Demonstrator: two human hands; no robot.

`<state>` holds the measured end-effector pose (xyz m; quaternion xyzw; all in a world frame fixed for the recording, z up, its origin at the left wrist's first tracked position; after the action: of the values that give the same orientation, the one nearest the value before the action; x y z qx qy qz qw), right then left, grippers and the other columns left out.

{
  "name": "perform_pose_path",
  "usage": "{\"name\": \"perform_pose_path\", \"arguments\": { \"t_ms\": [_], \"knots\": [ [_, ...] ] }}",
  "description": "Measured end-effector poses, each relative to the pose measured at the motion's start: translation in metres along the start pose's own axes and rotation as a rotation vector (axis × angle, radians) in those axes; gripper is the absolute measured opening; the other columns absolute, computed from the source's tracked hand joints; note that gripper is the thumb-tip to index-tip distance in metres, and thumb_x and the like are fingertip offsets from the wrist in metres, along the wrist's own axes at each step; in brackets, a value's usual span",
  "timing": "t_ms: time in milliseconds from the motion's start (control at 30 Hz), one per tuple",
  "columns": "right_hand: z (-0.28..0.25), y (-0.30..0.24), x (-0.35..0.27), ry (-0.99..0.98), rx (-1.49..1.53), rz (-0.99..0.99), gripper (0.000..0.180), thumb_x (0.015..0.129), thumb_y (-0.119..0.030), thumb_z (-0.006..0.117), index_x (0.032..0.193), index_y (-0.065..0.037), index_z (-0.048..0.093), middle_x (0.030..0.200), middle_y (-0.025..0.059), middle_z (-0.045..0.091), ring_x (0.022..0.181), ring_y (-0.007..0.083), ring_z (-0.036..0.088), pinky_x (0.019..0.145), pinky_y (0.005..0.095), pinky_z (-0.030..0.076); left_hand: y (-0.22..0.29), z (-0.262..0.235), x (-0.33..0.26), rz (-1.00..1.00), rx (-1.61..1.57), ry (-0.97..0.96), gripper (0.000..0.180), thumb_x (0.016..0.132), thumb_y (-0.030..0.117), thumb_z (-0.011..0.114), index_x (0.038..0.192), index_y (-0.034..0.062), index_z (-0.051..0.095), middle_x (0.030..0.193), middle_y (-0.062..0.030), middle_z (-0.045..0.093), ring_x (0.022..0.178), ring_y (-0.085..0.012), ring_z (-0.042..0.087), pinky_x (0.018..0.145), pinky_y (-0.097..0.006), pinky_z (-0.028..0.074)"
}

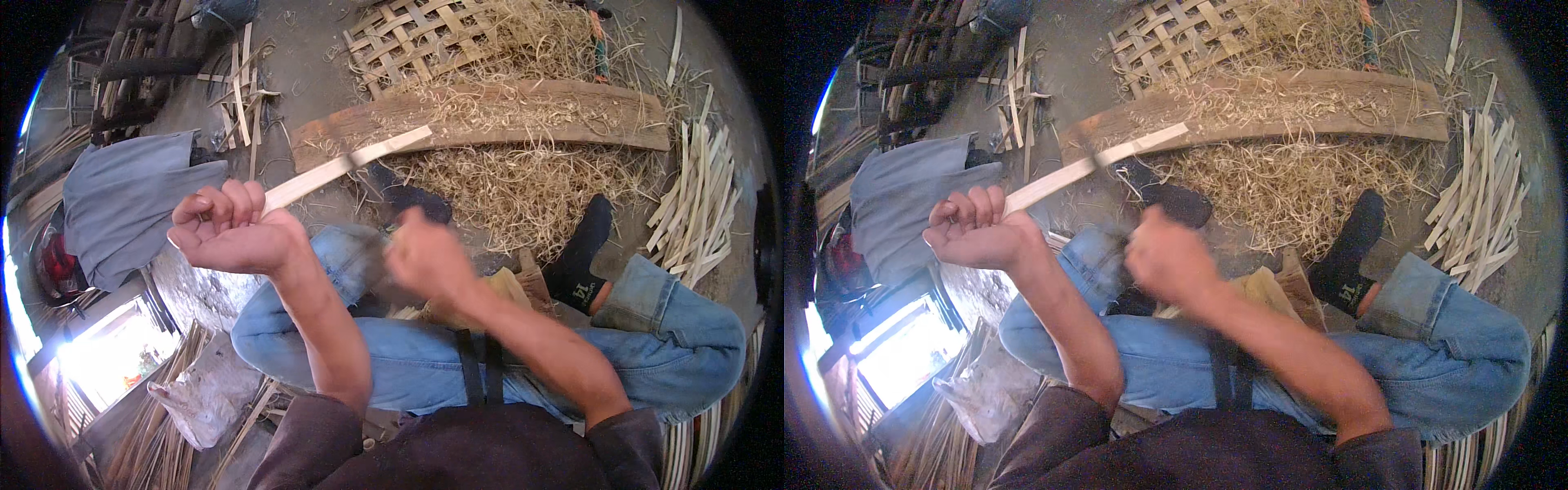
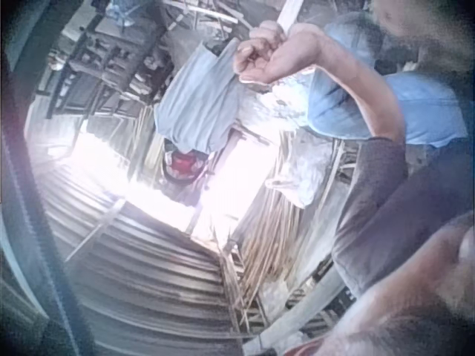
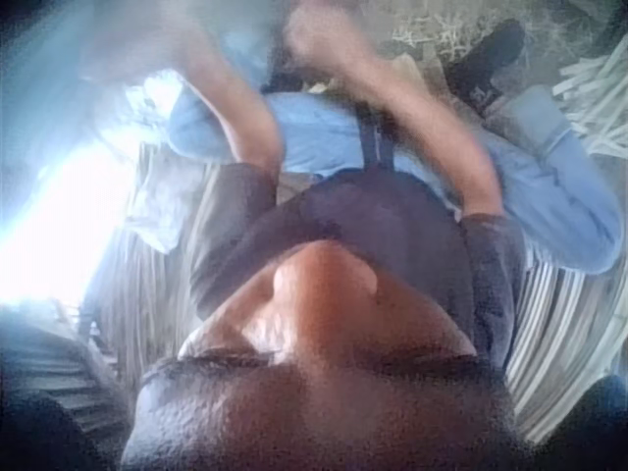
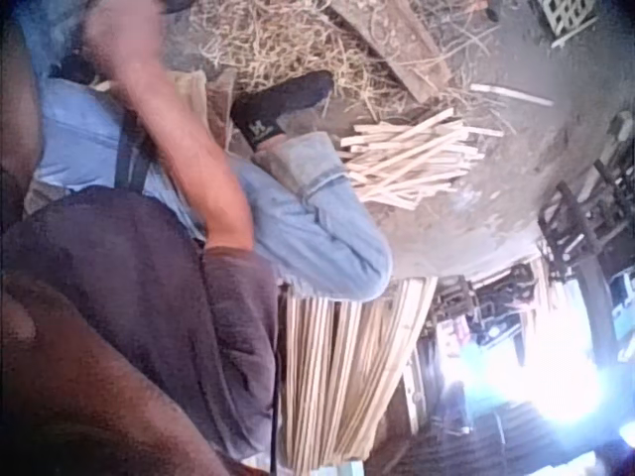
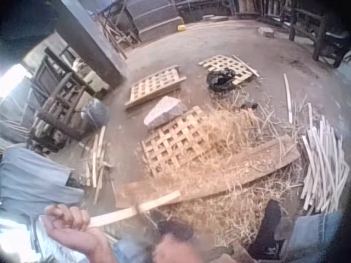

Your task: The person sits cross-legged on the floor and uses a knife to shave thin strips from a wooden stick. The person repeatedly shaves the stick, producing wood shavings that accumulate on the floor.

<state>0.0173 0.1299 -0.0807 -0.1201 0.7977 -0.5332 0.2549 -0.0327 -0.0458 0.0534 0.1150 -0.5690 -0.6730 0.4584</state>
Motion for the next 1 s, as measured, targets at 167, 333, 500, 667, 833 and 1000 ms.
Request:
{"name": "perform_pose_path", "arguments": {
  "t_ms": [167,333,500,667,833,1000],
  "knots": [
    [0.013,-0.028,-0.015,-0.020,0.199,-0.067,0.030,0.086,-0.022,0.060,0.101,0.002,0.051,0.080,0.0281,0.062,0.075,0.0465,0.063,0.070,0.0535,0.052,0.009,0.009,-0.009,-0.031,0.098,0.194,0.031,0.093,0.033,0.042,0.070,0.0119,0.045,0.059,0.0038,0.028,0.043,-0.0064,0.020,0.042,-0.024,0.013],
    [0.005,0.047,0.005,-0.016,0.068,0.203,0.038,0.086,-0.025,0.060,0.107,0.004,0.049,0.078,0.0300,0.063,0.077,0.0478,0.063,0.073,0.0538,0.051,0.008,0.014,-0.014,-0.043,0.109,0.165,0.032,0.093,0.034,0.043,0.070,0.0118,0.044,0.058,0.0038,0.026,0.044,-0.0066,0.020,0.042,-0.024,0.013],
    [-0.006,0.062,0.018,0.047,0.023,0.137,0.038,0.085,-0.023,0.060,0.104,0.008,0.049,0.078,0.0299,0.064,0.079,0.0467,0.064,0.072,0.0520,0.052,0.005,0.020,-0.018,-0.047,0.092,0.044,0.031,0.095,0.033,0.041,0.074,0.0105,0.046,0.061,0.0035,0.028,0.046,-0.0063,0.025,0.042,-0.021,0.018],
    [-0.009,0.073,0.020,-0.012,-0.065,0.192,0.037,0.086,-0.022,0.060,0.104,0.007,0.048,0.078,0.0294,0.064,0.078,0.0462,0.064,0.072,0.0529,0.051,-0.017,0.016,-0.025,0.041,-0.102,0.044,0.029,0.097,0.035,0.041,0.084,0.0099,0.047,0.065,0.0022,0.038,0.050,-0.0071,0.033,0.045,-0.022,0.027],
    [-0.007,0.050,0.011,-0.055,-0.023,0.215,0.033,0.086,-0.022,0.061,0.102,0.003,0.046,0.081,0.0300,0.064,0.079,0.0475,0.064,0.072,0.0526,0.052,-0.059,0.008,-0.045,0.006,-0.013,-0.030,0.039,0.099,0.044,0.041,0.078,0.0116,0.039,0.058,0.0028,0.031,0.048,-0.0073,0.025,0.045,-0.024,0.021],
    [-0.012,0.039,0.016,-0.001,-0.036,-0.011,0.031,0.086,-0.018,0.061,0.101,0.005,0.046,0.079,0.0281,0.064,0.076,0.0468,0.064,0.069,0.0518,0.053,-0.067,0.010,-0.043,-0.069,-0.184,-0.155,0.044,0.099,0.048,0.040,0.074,0.0126,0.035,0.054,0.0033,0.025,0.045,-0.0077,0.018,0.045,-0.025,0.015]
  ]
}}
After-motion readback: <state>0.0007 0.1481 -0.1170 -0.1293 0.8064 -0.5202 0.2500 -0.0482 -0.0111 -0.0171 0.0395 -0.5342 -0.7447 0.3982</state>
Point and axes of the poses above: each hand's wrist, its own x-axis towards the middle knuckle, its own z-axis out of the palm, y = z × x, the point moved 7 cm from there along x, towards the middle knuckle
